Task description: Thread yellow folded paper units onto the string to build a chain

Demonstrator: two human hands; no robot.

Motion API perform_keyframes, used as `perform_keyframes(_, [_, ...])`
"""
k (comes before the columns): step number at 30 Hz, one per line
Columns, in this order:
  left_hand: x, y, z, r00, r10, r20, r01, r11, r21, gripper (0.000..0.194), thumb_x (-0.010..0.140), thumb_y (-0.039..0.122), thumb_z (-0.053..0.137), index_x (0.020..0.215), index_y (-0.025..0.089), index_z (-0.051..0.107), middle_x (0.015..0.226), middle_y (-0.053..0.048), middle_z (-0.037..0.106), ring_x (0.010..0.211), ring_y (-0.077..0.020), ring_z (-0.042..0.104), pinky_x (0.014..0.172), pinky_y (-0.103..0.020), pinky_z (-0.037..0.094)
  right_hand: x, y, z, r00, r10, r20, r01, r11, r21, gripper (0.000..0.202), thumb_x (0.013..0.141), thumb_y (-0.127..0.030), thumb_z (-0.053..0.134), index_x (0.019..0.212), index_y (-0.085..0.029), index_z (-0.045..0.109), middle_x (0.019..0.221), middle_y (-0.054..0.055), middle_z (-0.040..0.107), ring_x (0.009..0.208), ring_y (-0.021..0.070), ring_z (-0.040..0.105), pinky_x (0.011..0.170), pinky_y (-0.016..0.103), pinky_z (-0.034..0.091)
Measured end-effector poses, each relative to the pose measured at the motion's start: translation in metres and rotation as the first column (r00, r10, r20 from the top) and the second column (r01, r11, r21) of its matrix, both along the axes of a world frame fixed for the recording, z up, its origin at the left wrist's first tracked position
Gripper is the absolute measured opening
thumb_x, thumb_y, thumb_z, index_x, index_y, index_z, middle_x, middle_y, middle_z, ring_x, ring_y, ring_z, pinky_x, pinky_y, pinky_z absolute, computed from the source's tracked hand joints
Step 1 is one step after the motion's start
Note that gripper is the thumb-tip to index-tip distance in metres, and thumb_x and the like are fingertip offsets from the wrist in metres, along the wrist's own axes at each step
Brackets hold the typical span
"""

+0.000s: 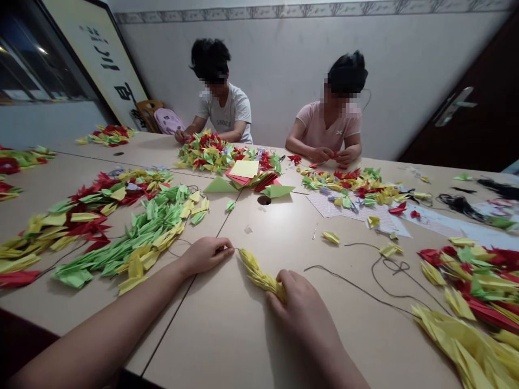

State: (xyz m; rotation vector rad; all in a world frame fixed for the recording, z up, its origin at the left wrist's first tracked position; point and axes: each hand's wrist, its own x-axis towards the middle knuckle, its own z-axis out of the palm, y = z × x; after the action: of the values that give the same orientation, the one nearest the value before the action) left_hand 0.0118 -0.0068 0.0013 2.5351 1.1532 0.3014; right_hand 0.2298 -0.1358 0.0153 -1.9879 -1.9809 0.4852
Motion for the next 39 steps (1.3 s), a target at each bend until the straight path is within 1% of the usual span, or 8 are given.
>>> perform_keyframes(5, [0.0, 0.0, 0.0, 1.0, -0.011, 0.006, 0.011, 1.0, 0.008, 0.021, 0.082, 0.032, 0.043, 0.083, 0.021, 0.06, 0.067, 0.001, 0.061, 0.061, -0.0123, 0.053, 0.053, -0.021, 0.032, -0.011, 0.013, 0.013, 0.996, 0.055, 0.074, -0.062, 0.993, 0.1, 0.027, 0.073, -0.038, 0.052, 0.094, -0.021, 0.051, 0.095, 0.007, 0.058, 0.089, 0.022, 0.053, 0.071, 0.03, 0.04])
perform_keyframes(13, [-0.004, 0.0, -0.002, 0.998, -0.012, 0.062, 0.012, 1.0, -0.008, 0.022, 0.082, 0.034, 0.042, 0.083, 0.021, 0.06, 0.07, 0.001, 0.063, 0.063, -0.0123, 0.054, 0.055, -0.02, 0.033, -0.054, 0.054, 0.012, 0.965, 0.135, 0.224, -0.15, 0.988, 0.048, 0.006, 0.075, -0.023, 0.046, 0.075, -0.018, 0.049, 0.076, 0.007, 0.062, 0.07, 0.019, 0.055, 0.054, 0.026, 0.029])
perform_keyframes(19, [-0.006, 0.001, -0.003, 0.997, -0.023, 0.067, 0.023, 1.0, 0.002, 0.02, 0.082, 0.032, 0.043, 0.083, 0.021, 0.06, 0.07, 0.001, 0.062, 0.064, -0.0122, 0.054, 0.055, -0.02, 0.033, -0.055, 0.062, 0.006, 0.964, 0.117, 0.241, -0.133, 0.99, 0.054, 0.012, 0.077, -0.013, 0.038, 0.073, -0.017, 0.048, 0.071, 0.006, 0.062, 0.062, 0.0153, 0.053, 0.05, 0.025, 0.022])
perform_keyframes(26, [-0.006, 0.002, -0.003, 0.998, -0.039, 0.046, 0.038, 0.999, 0.018, 0.019, 0.082, 0.032, 0.043, 0.084, 0.022, 0.06, 0.069, 0.002, 0.062, 0.061, -0.0119, 0.054, 0.053, -0.02, 0.031, -0.057, 0.067, 0.004, 0.974, 0.106, 0.201, -0.11, 0.994, 0.009, 0.013, 0.075, -0.011, 0.04, 0.071, -0.018, 0.05, 0.069, 0.004, 0.06, 0.061, 0.0145, 0.051, 0.05, 0.024, 0.023])
perform_keyframes(29, [-0.006, 0.001, -0.003, 0.998, -0.032, 0.046, 0.032, 0.999, 0.018, 0.02, 0.082, 0.032, 0.043, 0.084, 0.021, 0.06, 0.07, 0.001, 0.063, 0.063, -0.0122, 0.054, 0.054, -0.02, 0.032, -0.049, 0.064, 0.014, 0.987, 0.12, 0.11, -0.122, 0.992, 0.016, 0.008, 0.075, -0.025, 0.049, 0.077, -0.018, 0.052, 0.076, 0.005, 0.061, 0.071, 0.0173, 0.053, 0.055, 0.025, 0.03])
perform_keyframes(31, [-0.006, 0.001, -0.003, 0.999, -0.031, 0.045, 0.03, 0.999, 0.013, 0.021, 0.082, 0.032, 0.043, 0.084, 0.021, 0.06, 0.07, 0.001, 0.063, 0.063, -0.0123, 0.054, 0.055, -0.02, 0.032, -0.034, 0.058, 0.023, 0.996, 0.092, 0.004, -0.092, 0.995, 0.042, 0.025, 0.074, -0.04, 0.051, 0.088, -0.019, 0.053, 0.086, 0.006, 0.061, 0.079, 0.019, 0.054, 0.063, 0.026, 0.036])
perform_keyframes(34, [-0.006, 0.001, -0.002, 0.998, -0.034, 0.052, 0.034, 0.999, 0.004, 0.021, 0.082, 0.032, 0.042, 0.085, 0.021, 0.06, 0.071, 0.001, 0.063, 0.063, -0.0124, 0.055, 0.055, -0.021, 0.032, -0.003, 0.041, 0.031, 0.994, -0.068, -0.081, 0.067, 0.998, -0.021, 0.039, 0.076, -0.053, 0.043, 0.098, -0.021, 0.051, 0.09, 0.006, 0.059, 0.072, 0.0172, 0.055, 0.064, 0.028, 0.039])
perform_keyframes(39, [-0.006, 0.003, -0.002, 0.998, -0.009, 0.063, 0.009, 1.0, -0.009, 0.024, 0.084, 0.033, 0.04, 0.087, 0.021, 0.061, 0.074, 0.0, 0.064, 0.066, -0.0128, 0.055, 0.056, -0.021, 0.033, 0.024, 0.006, 0.015, 0.987, -0.041, -0.156, 0.011, 0.982, -0.19, 0.045, 0.073, -0.054, 0.047, 0.106, -0.022, 0.047, 0.078, 0.003, 0.057, 0.065, 0.0159, 0.053, 0.058, 0.027, 0.039])
